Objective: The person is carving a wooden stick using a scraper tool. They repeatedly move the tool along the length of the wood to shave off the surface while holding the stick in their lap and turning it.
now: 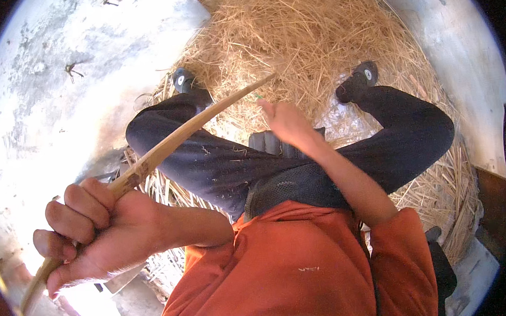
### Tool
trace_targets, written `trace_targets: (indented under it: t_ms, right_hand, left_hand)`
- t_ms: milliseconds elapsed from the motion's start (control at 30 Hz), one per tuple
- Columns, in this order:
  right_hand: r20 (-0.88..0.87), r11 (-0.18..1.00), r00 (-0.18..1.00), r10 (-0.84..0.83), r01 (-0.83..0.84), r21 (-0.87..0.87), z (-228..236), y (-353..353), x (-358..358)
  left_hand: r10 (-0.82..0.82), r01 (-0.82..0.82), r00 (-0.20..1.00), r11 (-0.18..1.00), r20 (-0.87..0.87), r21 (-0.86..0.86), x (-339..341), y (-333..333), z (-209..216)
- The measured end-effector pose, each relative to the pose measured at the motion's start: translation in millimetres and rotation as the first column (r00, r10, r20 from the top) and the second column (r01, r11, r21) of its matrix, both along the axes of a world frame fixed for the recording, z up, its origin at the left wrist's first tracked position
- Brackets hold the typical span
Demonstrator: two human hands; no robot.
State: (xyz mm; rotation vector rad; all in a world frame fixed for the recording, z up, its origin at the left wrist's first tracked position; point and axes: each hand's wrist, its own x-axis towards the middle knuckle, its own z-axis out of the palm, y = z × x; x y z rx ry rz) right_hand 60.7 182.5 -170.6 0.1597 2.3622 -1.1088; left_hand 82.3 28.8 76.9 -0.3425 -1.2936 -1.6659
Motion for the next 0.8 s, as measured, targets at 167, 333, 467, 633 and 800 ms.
trace_targets:
  t_ms: [167, 333, 467, 633, 800]
  right_hand:
    - [-0.164, 0.938, 0.974, 0.155, -0.093, 0.335, -126.2, 68.7, -6.8]
    - [-0.153, 0.975, 0.981, -0.118, 0.144, 0.170, -29.4, 45.5, -16.3]
    - [-0.270, 0.964, 0.956, -0.114, 0.041, -0.264, 48.4, 14.4, 0.1]
    - [-0.314, 0.850, 0.946, -0.084, -0.096, -0.518, 129.3, -12.8, 45.2]
    - [-0.355, 0.961, 0.924, -0.141, 0.042, -0.273, 84.8, -6.7, 36.4]
  left_hand:
    - [-0.058, 0.058, 0.998, 0.998, -0.002, -0.038, 0.8, 11.8, -0.3]
    - [0.065, -0.065, 0.998, 0.998, 0.010, -0.019, -7.8, 1.1, -2.6]
    - [-0.155, 0.153, 0.986, 0.988, -0.059, -0.022, -4.8, -12.1, -1.0]
    - [-0.795, 0.777, 0.581, 0.605, -0.174, -0.172, -12.0, -12.8, -2.1]
    - [-0.850, 0.809, 0.498, 0.526, -0.169, -0.261, -13.6, -8.5, -3.3]
